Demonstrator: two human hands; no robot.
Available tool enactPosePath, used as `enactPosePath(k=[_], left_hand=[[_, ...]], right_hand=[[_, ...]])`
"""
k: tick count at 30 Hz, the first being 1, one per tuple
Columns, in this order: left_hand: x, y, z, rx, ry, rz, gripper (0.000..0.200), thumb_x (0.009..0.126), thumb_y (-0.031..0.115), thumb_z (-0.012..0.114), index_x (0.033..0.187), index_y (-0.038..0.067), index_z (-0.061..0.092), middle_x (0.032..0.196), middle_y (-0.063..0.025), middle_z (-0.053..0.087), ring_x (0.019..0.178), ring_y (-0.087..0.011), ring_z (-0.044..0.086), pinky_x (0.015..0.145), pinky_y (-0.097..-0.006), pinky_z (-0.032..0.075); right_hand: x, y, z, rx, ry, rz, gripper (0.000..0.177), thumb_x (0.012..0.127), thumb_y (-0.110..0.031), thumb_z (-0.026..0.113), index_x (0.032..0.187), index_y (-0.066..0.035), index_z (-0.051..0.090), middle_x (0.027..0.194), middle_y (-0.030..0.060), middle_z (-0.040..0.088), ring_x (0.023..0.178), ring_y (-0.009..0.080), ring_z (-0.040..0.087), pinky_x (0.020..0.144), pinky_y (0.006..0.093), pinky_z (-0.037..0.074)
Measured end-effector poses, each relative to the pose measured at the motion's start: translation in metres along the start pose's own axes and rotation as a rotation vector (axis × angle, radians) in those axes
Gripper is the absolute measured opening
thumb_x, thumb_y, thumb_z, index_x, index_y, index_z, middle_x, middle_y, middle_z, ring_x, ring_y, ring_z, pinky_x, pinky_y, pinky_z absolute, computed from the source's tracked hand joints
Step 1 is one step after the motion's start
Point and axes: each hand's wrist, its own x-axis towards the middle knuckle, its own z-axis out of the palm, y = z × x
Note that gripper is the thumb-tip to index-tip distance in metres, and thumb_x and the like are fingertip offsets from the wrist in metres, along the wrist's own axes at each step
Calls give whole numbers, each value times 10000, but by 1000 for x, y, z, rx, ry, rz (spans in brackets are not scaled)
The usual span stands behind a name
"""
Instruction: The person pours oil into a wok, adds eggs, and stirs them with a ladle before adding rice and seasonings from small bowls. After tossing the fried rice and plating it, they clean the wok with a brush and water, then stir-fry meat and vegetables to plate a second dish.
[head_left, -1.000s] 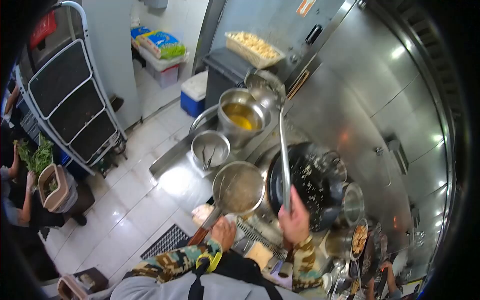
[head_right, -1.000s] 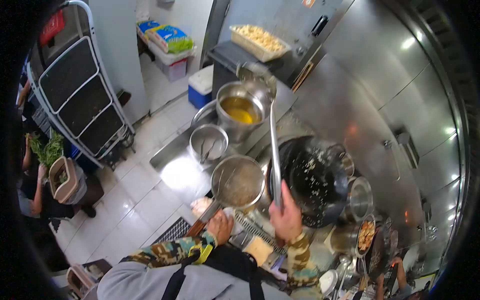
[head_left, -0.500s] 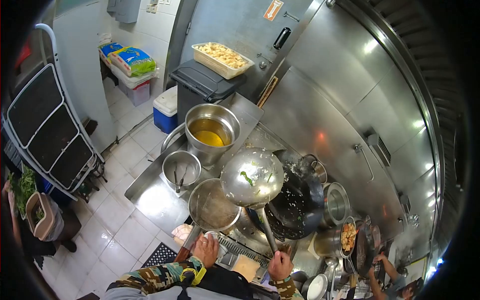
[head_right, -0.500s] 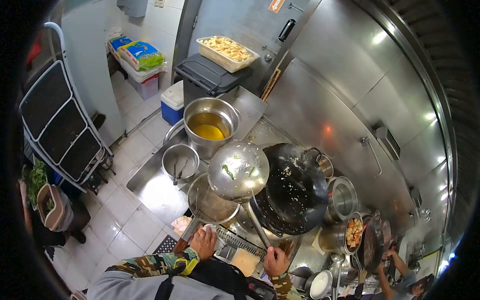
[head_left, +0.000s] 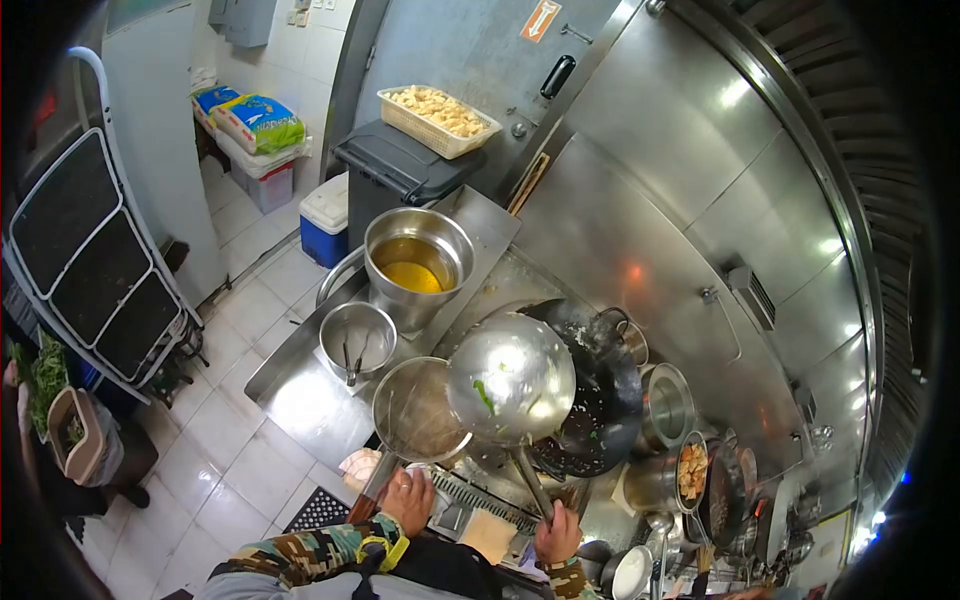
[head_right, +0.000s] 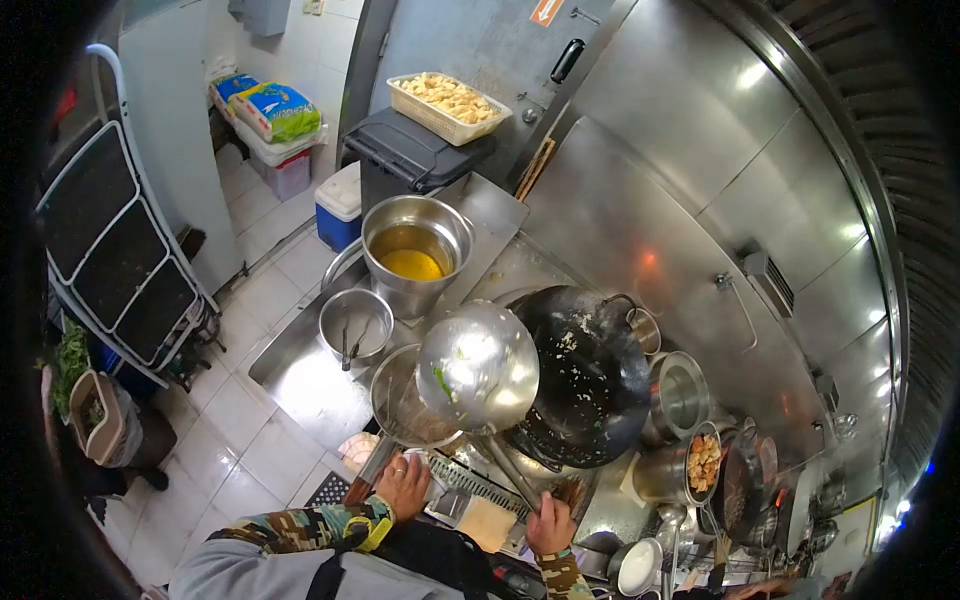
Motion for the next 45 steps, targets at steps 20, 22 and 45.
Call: enactPosePath(k=[20, 22, 45], left_hand=[[-5, 3, 18, -37, -49, -34, 442, 884, 187, 458, 1250, -49, 531, 1303, -310, 508, 1119, -456, 543, 811, -510, 482], [-6, 4, 16, -47, -67, -38, 441, 886, 188, 458, 1253, -47, 528, 1310, -306, 507, 1126, -458, 542, 827, -517, 483], [-9, 15, -3, -58, -131, 27, 469, 840, 141, 502, 1273, -40, 518, 1310, -246, 506, 1192, -409, 485, 904, -479, 442]], right_hand=[[379, -86, 46, 941, -874, 440, 561, 799, -39, 564, 1340, 42, 437, 710, 87, 595, 496, 139, 554, 444, 299, 453], [382, -87, 49, 1073, -946, 578, 516, 822, -36, 566, 1320, 21, 444, 741, 96, 593, 526, 137, 547, 444, 291, 446], [207, 68, -85, 2054, -476, 1070, 180, 929, -49, 510, 1104, -7, 511, 861, 72, 586, 629, 77, 535, 487, 216, 470]])
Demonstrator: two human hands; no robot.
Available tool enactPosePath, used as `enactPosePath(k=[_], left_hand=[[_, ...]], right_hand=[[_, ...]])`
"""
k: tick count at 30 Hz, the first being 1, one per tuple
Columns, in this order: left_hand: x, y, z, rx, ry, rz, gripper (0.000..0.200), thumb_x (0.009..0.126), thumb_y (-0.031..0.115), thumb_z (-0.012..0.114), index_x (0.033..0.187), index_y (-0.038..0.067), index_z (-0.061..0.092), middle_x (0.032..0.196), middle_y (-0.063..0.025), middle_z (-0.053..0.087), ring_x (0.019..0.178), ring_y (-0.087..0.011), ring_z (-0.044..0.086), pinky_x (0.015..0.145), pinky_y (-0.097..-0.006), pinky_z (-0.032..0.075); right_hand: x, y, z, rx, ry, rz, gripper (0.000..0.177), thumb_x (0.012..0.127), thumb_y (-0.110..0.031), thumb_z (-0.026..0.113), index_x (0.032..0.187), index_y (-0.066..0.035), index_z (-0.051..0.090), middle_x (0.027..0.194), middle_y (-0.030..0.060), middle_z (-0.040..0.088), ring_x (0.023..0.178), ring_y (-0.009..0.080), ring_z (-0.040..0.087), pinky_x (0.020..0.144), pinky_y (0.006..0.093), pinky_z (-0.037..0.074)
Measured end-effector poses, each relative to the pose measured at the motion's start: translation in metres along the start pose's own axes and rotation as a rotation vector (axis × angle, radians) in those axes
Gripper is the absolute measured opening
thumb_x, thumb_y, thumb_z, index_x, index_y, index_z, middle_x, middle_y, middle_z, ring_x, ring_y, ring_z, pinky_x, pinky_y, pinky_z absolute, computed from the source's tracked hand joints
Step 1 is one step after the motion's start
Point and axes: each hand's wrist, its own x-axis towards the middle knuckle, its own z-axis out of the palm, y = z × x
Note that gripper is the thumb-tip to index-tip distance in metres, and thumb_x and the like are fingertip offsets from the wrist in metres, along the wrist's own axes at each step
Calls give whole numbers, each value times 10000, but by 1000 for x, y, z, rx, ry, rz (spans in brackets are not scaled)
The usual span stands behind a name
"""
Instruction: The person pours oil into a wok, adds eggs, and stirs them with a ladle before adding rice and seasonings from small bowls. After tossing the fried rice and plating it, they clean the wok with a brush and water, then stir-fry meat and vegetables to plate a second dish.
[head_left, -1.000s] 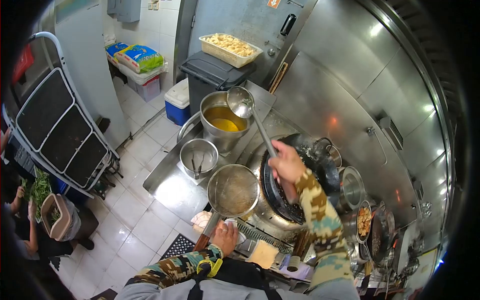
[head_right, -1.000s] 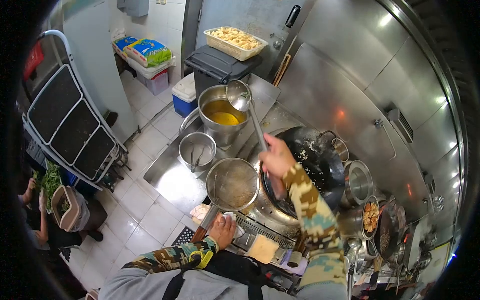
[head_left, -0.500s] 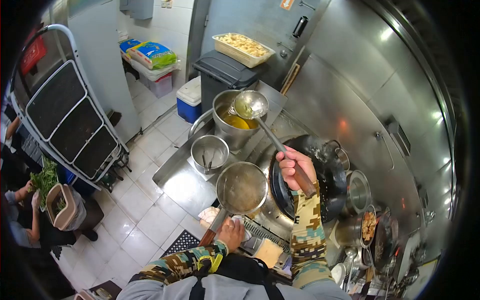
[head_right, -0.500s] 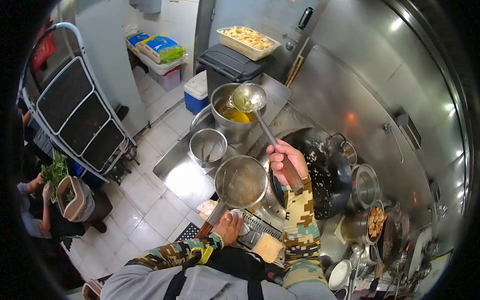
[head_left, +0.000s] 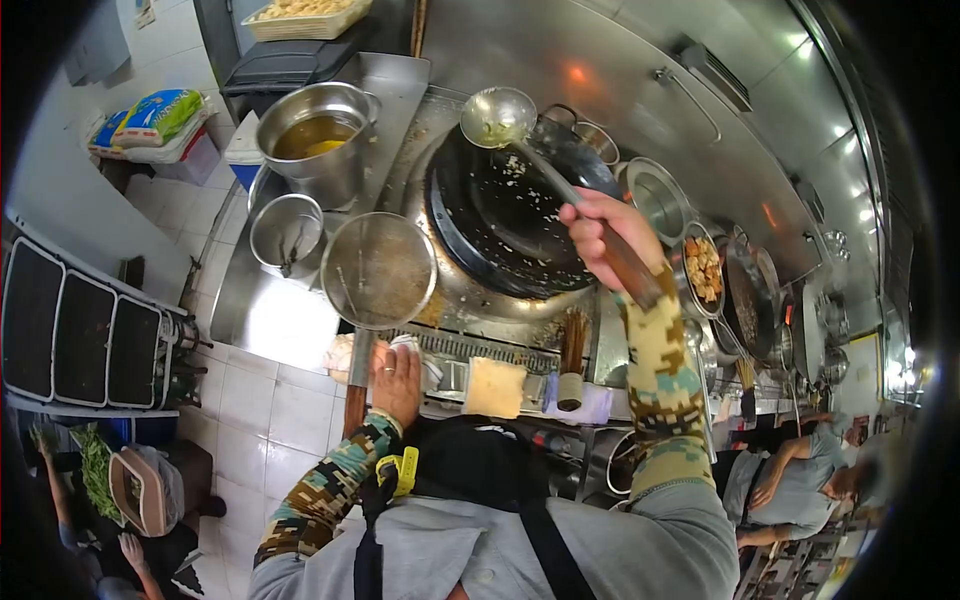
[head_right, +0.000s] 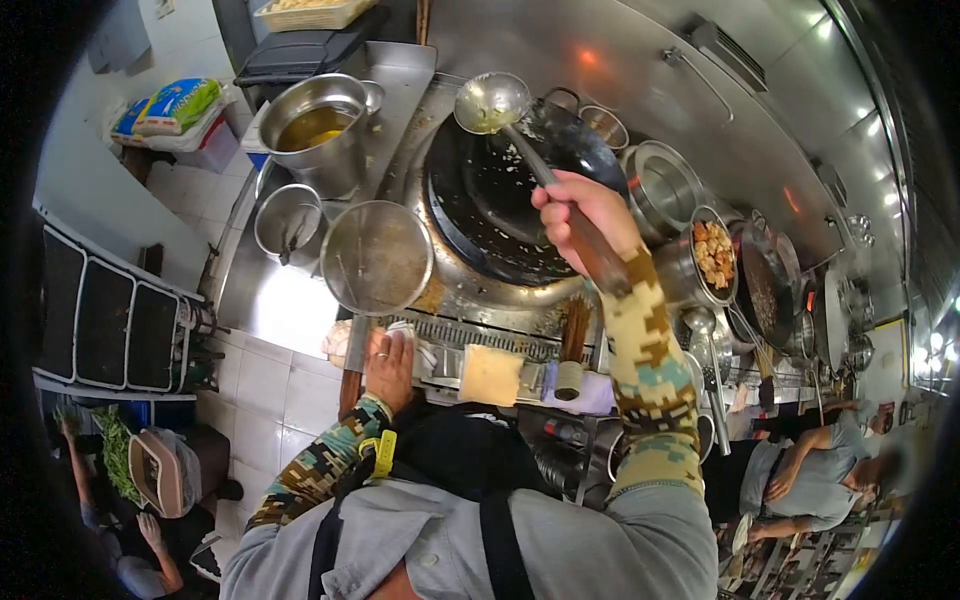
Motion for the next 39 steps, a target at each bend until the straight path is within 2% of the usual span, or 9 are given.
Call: enactPosePath(k=[3, 9, 17, 22, 23, 27, 28, 34, 39], left_hand=[[-3, 5, -3, 7, 18, 13, 473, 840, 128, 498, 1285, -35, 503, 1334, -238, 484, 1209, -406, 471, 918, -470, 436], [0, 11, -38, 4, -277, -1, 810, 752, 233, 683, 1430, -33, 328, 1422, -268, 400, 1310, -432, 379, 1071, -485, 348], [80, 87, -100, -232, 217, 300, 503, 811, 108, 603, 1280, -44, 503, 1312, -247, 514, 1235, -413, 469, 1032, -471, 376], [140, 119, -91, 58, 274, 512, 646, 864, 215, 543, 1439, -14, 358, 1498, -215, 348, 1404, -389, 300, 1131, -487, 261], [146, 116, -80, 14, 174, 550, 658, 880, 240, 521, 1454, -21, 333, 1527, -229, 288, 1420, -411, 255, 1150, -500, 221], [121, 148, -77, -389, 299, 738, 476, 893, 169, 579, 1305, -57, 503, 1349, -274, 495, 1258, -474, 443, 1070, -528, 346], [105, 155, -75, -492, 122, 771, 432, 908, 179, 574, 1258, -68, 520, 1300, -267, 524, 1208, -450, 497, 1039, -506, 388], [-12, 207, -47, -910, -748, 1007, 336, 892, 319, 596, 1017, 7, 612, 891, -162, 648, 858, -359, 636, 747, -416, 501], [-114, 265, -53, -787, -1027, 1211, 121, 832, 86, 622, 922, 7, 640, 872, -150, 667, 771, -293, 644, 705, -350, 512]], right_hand=[[35, 14, -59, -111, 152, -120, 47, 882, -55, 549, 913, -35, 520, 759, 70, 586, 537, 105, 528, 456, 244, 454], [2, 110, -159, -639, 623, -525, 710, 804, 49, 537, 1459, 83, 265, 715, 59, 562, 441, 132, 511, 396, 281, 417], [-116, 119, -144, -1473, 717, -788, 733, 817, -26, 549, 1499, -110, 295, 875, 233, 612, 733, 345, 638, 669, 410, 515], [-98, 169, -179, -1601, 692, -539, 644, 760, -9, 522, 1395, -41, 419, 934, 282, 628, 820, 433, 625, 726, 490, 513], [-114, 151, -140, -1487, 631, -288, 609, 740, -17, 536, 1344, -21, 455, 898, 274, 632, 823, 434, 621, 706, 484, 513], [-164, 181, -69, -932, 749, -704, 544, 757, -142, 578, 1277, -15, 478, 777, 228, 627, 732, 362, 653, 661, 444, 513], [-203, 179, -32, -529, 587, -628, 736, 805, -54, 551, 1486, -37, 274, 782, 99, 615, 570, 129, 596, 504, 275, 484], [-338, 305, 35, 181, 273, -776, 683, 904, -57, 569, 1496, -23, 229, 746, 19, 547, 420, 36, 485, 370, 182, 401], [-462, 424, 158, 507, 737, -802, 674, 883, -21, 567, 1493, -57, 284, 782, 8, 516, 477, 38, 472, 386, 183, 391]])
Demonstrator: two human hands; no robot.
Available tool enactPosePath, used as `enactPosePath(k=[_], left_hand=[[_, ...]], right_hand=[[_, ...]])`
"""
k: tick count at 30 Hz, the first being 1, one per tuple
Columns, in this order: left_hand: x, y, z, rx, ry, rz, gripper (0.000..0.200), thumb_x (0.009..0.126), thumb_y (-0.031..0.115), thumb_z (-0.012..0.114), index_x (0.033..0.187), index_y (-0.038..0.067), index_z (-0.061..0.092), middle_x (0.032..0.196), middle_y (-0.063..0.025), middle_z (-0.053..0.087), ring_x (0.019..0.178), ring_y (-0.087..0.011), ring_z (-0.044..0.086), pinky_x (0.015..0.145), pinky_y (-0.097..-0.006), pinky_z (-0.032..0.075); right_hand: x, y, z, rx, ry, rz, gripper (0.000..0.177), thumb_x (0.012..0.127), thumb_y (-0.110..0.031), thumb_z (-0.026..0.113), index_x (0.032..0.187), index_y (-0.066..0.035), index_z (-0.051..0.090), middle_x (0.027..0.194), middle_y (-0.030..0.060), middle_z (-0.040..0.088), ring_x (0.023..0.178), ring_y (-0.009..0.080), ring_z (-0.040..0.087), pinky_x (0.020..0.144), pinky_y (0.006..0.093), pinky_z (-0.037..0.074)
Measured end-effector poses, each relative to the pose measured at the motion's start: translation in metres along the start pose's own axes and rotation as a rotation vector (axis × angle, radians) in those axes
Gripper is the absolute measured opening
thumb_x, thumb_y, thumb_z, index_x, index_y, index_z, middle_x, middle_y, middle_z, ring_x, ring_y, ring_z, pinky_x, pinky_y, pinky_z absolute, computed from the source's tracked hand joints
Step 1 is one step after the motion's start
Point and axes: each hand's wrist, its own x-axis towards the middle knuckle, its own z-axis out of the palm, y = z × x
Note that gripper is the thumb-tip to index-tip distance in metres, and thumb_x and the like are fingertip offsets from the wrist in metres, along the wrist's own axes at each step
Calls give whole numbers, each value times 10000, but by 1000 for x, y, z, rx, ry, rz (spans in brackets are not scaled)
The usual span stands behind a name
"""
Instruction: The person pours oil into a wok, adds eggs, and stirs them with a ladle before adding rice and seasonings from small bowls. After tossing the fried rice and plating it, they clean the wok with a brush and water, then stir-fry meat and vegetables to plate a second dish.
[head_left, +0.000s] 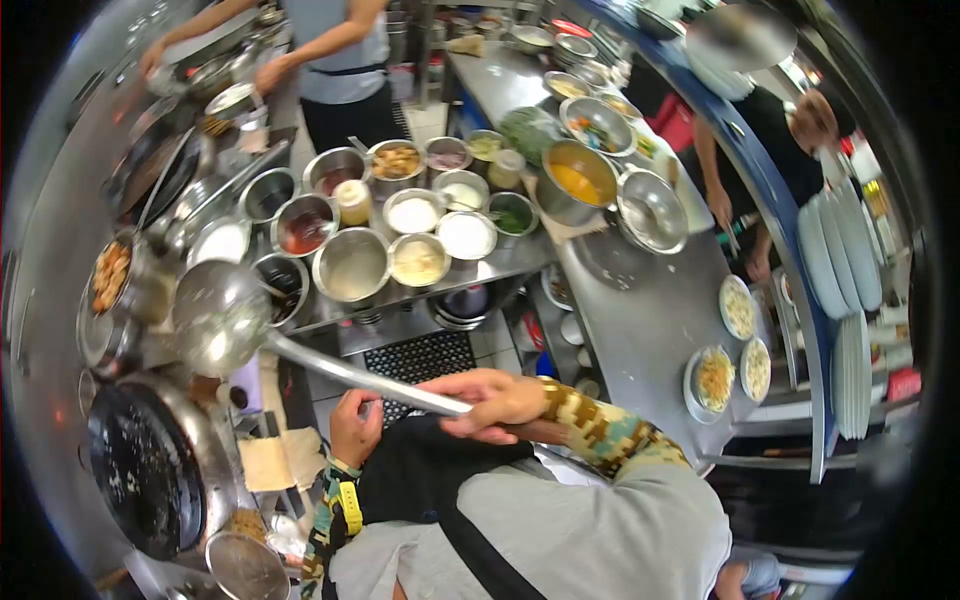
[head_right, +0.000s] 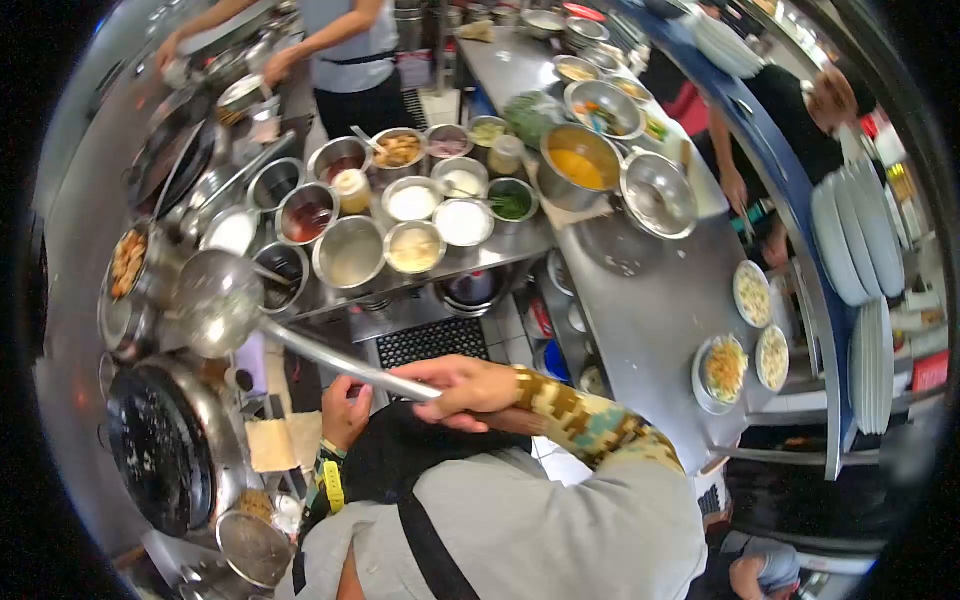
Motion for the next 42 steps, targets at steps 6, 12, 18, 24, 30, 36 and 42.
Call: enactPosePath(k=[6, 12, 18, 24, 30, 36, 42], left_hand=[[97, 75, 136, -70, -309, 136, 137, 856, 99, 636, 948, -2, 651, 856, -115, 679, 724, -183, 657, 671, -292, 521], [117, 187, 351, -560, -1188, -31, 140, 893, 105, 592, 968, -1, 646, 788, -106, 670, 717, -181, 655, 647, -298, 512], [84, 295, 520, -171, -1406, 307, 218, 883, 213, 603, 997, 32, 644, 738, -55, 638, 627, -145, 593, 643, -298, 515], [28, 320, 617, -199, -1328, 41, 244, 816, 295, 640, 819, 51, 651, 666, -83, 629, 593, -176, 606, 559, -346, 498], [26, 301, 650, -12, -1121, 203, 262, 786, 290, 659, 821, 32, 689, 675, -87, 655, 601, -195, 617, 555, -367, 495], [35, 303, 626, -100, -1230, 204, 249, 800, 261, 658, 855, 20, 689, 686, -71, 647, 613, -172, 615, 556, -338, 492], [75, 297, 550, -390, -1326, 201, 238, 814, 232, 656, 889, 9, 688, 696, -55, 639, 625, -149, 613, 556, -310, 489]], right_hand=[[-187, -12, -28, -101, 590, -329, 734, 877, -42, 558, 1525, -69, 213, 833, 16, 517, 492, 42, 465, 417, 194, 415], [-264, -14, -73, -128, 749, -603, 676, 932, -97, 564, 1515, -64, 225, 853, 6, 516, 499, 36, 462, 406, 190, 420], [-297, -34, -74, 70, 687, -704, 593, 913, -70, 517, 1458, -18, 290, 669, 11, 509, 445, 60, 479, 381, 219, 425], [-333, -49, -63, 128, 801, -618, 516, 873, -68, 563, 1354, -3, 387, 656, 29, 516, 436, 93, 497, 370, 250, 419], [-349, -89, -68, -44, 1108, -344, 704, 891, -54, 590, 1504, -25, 244, 785, 26, 543, 479, 81, 486, 411, 234, 439], [-331, -140, -92, -532, 1243, -75, 671, 875, -16, 535, 1492, -10, 273, 766, 44, 571, 510, 102, 523, 482, 244, 459], [-305, -181, -103, -684, 1155, 175, 644, 860, -75, 555, 1452, 33, 326, 863, 198, 633, 618, 209, 608, 630, 311, 496]])
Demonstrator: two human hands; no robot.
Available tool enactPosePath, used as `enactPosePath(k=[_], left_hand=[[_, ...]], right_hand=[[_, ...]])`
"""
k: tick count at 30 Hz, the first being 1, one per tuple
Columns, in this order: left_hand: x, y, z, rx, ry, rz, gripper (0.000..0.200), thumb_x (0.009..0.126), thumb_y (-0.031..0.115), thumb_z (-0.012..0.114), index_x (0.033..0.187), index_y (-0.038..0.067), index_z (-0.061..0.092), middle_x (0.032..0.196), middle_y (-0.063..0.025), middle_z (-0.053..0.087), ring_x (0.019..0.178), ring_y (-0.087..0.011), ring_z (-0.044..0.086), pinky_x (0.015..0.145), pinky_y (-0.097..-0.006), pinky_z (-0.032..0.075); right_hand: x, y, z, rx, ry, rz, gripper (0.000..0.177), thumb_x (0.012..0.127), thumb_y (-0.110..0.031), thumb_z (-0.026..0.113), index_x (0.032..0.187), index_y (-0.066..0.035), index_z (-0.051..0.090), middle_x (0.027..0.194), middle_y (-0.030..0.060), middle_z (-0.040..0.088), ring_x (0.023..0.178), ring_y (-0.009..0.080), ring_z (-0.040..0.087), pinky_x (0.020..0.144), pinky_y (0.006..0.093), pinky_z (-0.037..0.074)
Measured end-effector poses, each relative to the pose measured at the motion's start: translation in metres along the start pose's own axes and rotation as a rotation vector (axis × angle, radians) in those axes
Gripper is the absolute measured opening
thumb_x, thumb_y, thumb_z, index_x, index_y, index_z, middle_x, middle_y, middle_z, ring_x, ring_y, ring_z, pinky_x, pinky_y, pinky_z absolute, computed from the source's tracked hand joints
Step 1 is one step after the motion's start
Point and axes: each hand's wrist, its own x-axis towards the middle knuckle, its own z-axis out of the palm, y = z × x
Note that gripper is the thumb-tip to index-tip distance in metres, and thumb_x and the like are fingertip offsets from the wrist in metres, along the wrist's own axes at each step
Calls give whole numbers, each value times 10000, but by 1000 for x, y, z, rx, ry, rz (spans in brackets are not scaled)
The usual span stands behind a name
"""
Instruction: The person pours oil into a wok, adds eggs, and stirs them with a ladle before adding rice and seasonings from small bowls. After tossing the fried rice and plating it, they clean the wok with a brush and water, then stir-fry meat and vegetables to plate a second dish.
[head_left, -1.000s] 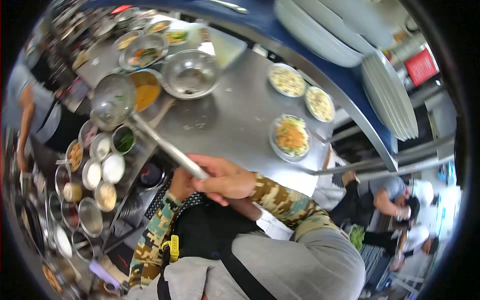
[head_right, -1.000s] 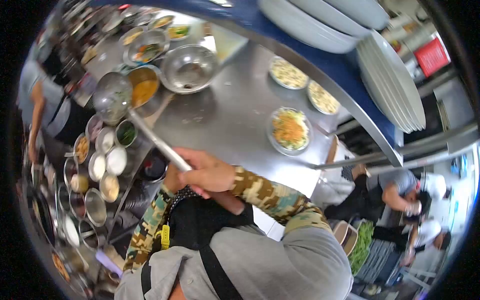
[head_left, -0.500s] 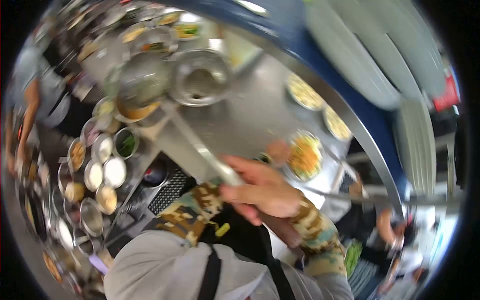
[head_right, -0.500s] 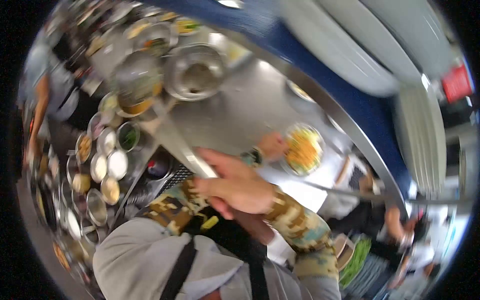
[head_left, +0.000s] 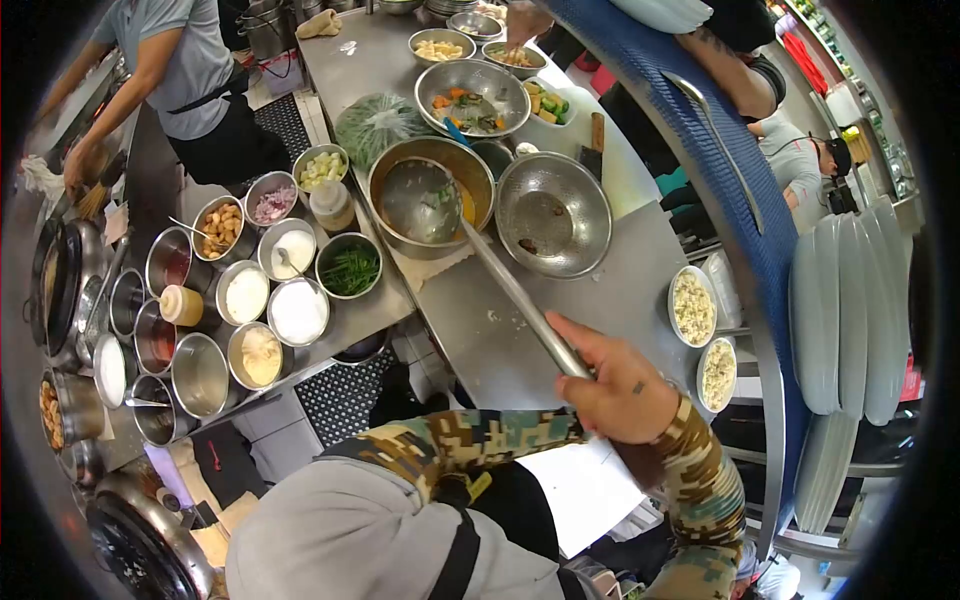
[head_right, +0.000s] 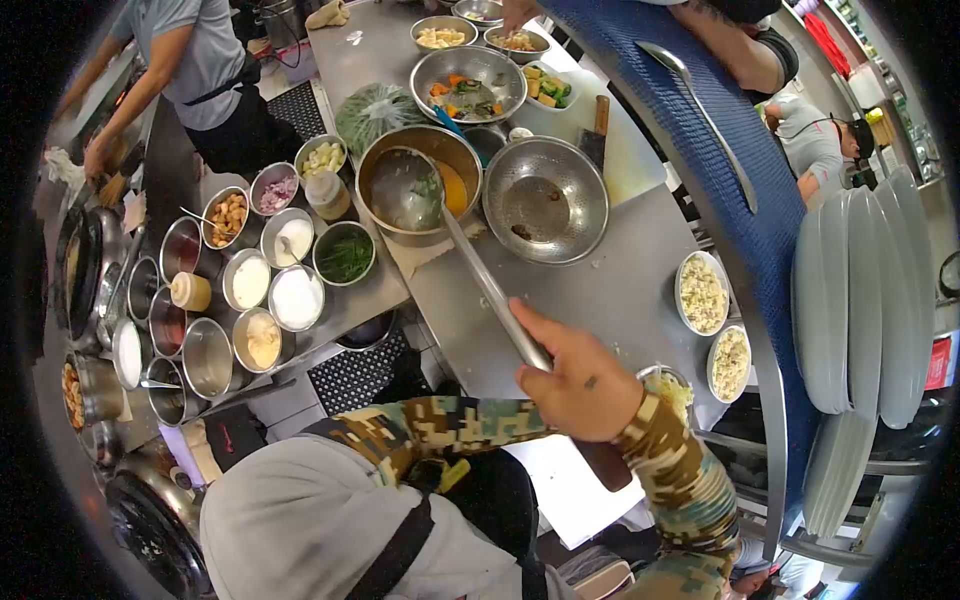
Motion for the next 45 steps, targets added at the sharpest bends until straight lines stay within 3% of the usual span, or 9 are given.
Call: enactPosePath(k=[6, 10, 18, 21, 23, 25, 28, 37, 45], left_hand=[[-114, 27, -105, -363, 153, 42, 229, 828, 204, 655, 924, -3, 687, 707, -39, 631, 637, -125, 611, 557, -282, 486], [-203, 1, -175, -337, 373, -124, 156, 807, 149, 685, 886, 16, 676, 724, -6, 625, 658, -84, 563, 582, -242, 461], [-297, -23, -231, -568, 917, -198, 106, 852, 45, 606, 757, 19, 566, 734, -2, 599, 627, -62, 527, 583, -213, 440], [-306, -15, -245, -626, 979, -183, 108, 870, 45, 594, 777, 18, 547, 762, -23, 610, 638, -65, 548, 592, -220, 470], [-307, -12, -252, -664, 999, -170, 105, 872, 41, 587, 785, 13, 535, 775, -37, 614, 649, -74, 569, 602, -230, 499], [-307, -14, -254, -686, 1017, -162, 101, 871, 26, 582, 790, 8, 525, 792, -56, 619, 660, -99, 601, 621, -250, 535], [-307, -18, -257, -704, 1031, -161, 94, 869, 20, 583, 794, 6, 528, 796, -61, 624, 660, -106, 610, 622, -252, 540], [-289, -21, -257, -757, 1157, -100, 99, 860, 36, 592, 770, 29, 552, 722, -50, 620, 546, -105, 554, 536, -236, 483], [-283, -26, -254, -788, 1183, -61, 99, 835, 7, 590, 751, 12, 538, 743, -76, 625, 561, -129, 595, 536, -258, 545]], right_hand=[[15, 25, 26, -471, 283, -347, 600, 875, -34, 535, 1443, 27, 354, 1118, 279, 619, 931, 264, 655, 786, 349, 502], [4, -28, 8, 94, 25, 206, 587, 872, -12, 542, 1430, 48, 367, 1180, 271, 614, 868, 255, 660, 772, 339, 510], [30, 1, 26, -372, 273, -218, 639, 838, -17, 560, 1440, 23, 351, 943, 261, 624, 738, 359, 609, 699, 378, 495], [31, -27, 17, -230, 147, 74, 630, 831, 5, 567, 1436, 3, 391, 914, 210, 651, 718, 145, 567, 668, 266, 467], [40, -3, 23, -328, 245, -264, 630, 831, 8, 564, 1438, -5, 394, 905, 182, 654, 635, 109, 539, 609, 250, 453], [44, -12, 22, -310, 212, -213, 632, 830, 5, 566, 1438, -6, 394, 911, 178, 656, 594, 104, 527, 591, 244, 450], [49, -32, 19, -352, 99, -102, 618, 831, -30, 551, 1417, 45, 371, 1195, 300, 591, 998, 430, 632, 874, 381, 494], [57, -26, -10, 603, -91, 243, 665, 867, -29, 573, 1478, -27, 310, 795, 82, 585, 495, 85, 533, 374, 242, 422], [27, -21, -7, 981, -42, 203, 570, 903, -47, 525, 1448, -29, 360, 828, 126, 602, 488, 87, 509, 353, 218, 398]])
